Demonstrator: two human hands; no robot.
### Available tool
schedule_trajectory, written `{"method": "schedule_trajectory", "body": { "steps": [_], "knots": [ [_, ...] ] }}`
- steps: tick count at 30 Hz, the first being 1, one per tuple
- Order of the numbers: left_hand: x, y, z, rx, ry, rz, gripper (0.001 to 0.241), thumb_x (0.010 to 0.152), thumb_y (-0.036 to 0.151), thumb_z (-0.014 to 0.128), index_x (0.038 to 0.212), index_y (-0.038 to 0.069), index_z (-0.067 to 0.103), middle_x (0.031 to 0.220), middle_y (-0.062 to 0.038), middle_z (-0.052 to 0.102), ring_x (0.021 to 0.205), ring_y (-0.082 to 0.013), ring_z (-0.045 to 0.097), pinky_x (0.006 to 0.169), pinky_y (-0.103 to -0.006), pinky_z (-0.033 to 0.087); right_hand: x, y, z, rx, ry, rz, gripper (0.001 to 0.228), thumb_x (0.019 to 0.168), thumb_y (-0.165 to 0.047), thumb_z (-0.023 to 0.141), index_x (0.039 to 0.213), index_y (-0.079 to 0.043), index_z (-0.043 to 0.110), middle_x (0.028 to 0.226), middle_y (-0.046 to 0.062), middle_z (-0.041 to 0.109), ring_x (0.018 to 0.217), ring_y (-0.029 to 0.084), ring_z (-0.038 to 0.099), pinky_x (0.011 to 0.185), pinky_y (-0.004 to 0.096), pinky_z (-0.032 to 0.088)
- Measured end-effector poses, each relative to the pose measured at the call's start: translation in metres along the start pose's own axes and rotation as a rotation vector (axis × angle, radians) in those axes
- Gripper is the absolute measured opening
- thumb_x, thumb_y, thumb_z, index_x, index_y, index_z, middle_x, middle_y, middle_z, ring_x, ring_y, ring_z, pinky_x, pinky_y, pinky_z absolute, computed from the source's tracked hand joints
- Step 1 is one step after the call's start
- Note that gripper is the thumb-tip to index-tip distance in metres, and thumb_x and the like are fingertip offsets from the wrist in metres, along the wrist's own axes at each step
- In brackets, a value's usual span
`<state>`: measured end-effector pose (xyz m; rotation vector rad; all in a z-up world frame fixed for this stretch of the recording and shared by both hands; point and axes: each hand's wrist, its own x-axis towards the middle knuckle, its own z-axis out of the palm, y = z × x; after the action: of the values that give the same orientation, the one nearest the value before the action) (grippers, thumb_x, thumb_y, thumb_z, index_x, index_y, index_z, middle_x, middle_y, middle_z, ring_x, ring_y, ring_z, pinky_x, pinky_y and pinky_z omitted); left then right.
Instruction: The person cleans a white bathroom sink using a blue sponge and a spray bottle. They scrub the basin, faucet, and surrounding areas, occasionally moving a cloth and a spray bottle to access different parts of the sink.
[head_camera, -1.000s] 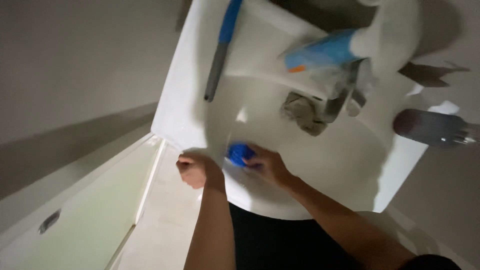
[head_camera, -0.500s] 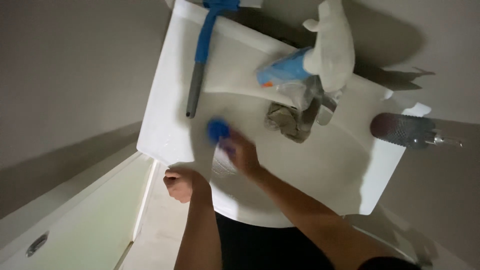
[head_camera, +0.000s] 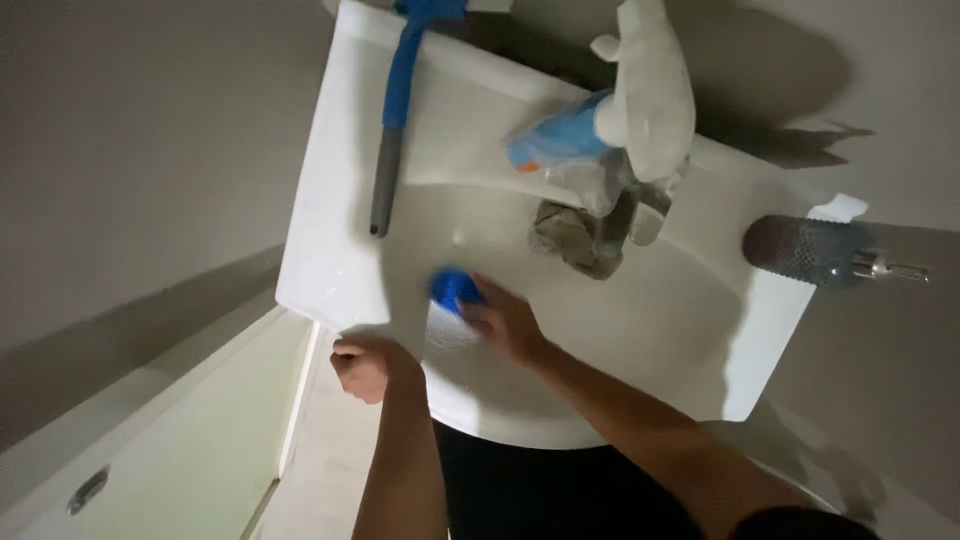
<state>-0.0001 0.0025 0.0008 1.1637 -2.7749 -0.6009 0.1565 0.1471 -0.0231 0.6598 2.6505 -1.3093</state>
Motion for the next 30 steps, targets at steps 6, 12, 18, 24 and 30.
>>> {"method": "schedule_trajectory", "body": {
  "steps": [6, 12, 18, 24, 30],
  "knots": [
    [-0.001, -0.003, 0.009, 0.042, 0.032, -0.062, 0.049, 0.099, 0.052, 0.047, 0.086, 0.014, 0.074, 0.076, -0.016, 0.072, 0.073, -0.0411, 0.072, 0.070, -0.0540, 0.057, 0.060, -0.005, 0.003, -0.071, 0.597, 0.186, 0.028, 0.087, -0.045, 0.083, 0.113, -0.038, 0.077, 0.139, 0.009, 0.065, 0.111, 0.025, 0.072, 0.091, 0.037, 0.058],
    [0.003, -0.008, 0.014, 0.050, 0.002, -0.060, 0.048, 0.105, 0.056, 0.040, 0.079, 0.024, 0.066, 0.072, -0.007, 0.071, 0.067, -0.0227, 0.070, 0.072, -0.0442, 0.060, -0.036, 0.002, -0.040, 0.323, 0.142, 0.018, 0.020, 0.079, -0.024, 0.089, 0.098, -0.020, 0.084, 0.143, 0.016, 0.064, 0.121, 0.040, 0.067, 0.096, 0.048, 0.054],
    [-0.003, 0.005, 0.006, 0.042, 0.024, -0.118, 0.044, 0.095, 0.045, 0.045, 0.082, 0.013, 0.072, 0.072, -0.017, 0.071, 0.072, -0.0420, 0.072, 0.070, -0.0546, 0.058, -0.045, -0.018, -0.082, -0.463, -0.195, 0.479, 0.053, 0.082, -0.025, 0.082, 0.133, -0.022, 0.068, 0.140, 0.013, 0.065, 0.118, 0.036, 0.069, 0.100, 0.049, 0.054],
    [0.000, 0.003, 0.006, 0.084, 0.008, -0.106, 0.047, 0.101, 0.050, 0.039, 0.077, 0.022, 0.068, 0.071, -0.007, 0.071, 0.069, -0.0278, 0.072, 0.069, -0.0450, 0.060, 0.040, -0.013, -0.022, 0.089, 0.013, 0.258, 0.010, 0.087, -0.017, 0.079, 0.093, -0.017, 0.072, 0.098, 0.004, 0.076, 0.097, 0.030, 0.076, 0.083, 0.043, 0.058],
    [-0.002, 0.009, 0.005, 0.125, 0.049, -0.129, 0.045, 0.093, 0.045, 0.044, 0.080, 0.014, 0.072, 0.070, -0.017, 0.070, 0.068, -0.0432, 0.070, 0.066, -0.0551, 0.057, 0.054, -0.031, -0.014, -0.164, 0.532, 0.183, 0.009, 0.086, -0.022, 0.083, 0.089, -0.020, 0.075, 0.089, 0.001, 0.075, 0.087, 0.025, 0.075, 0.075, 0.040, 0.059]
  ]
}}
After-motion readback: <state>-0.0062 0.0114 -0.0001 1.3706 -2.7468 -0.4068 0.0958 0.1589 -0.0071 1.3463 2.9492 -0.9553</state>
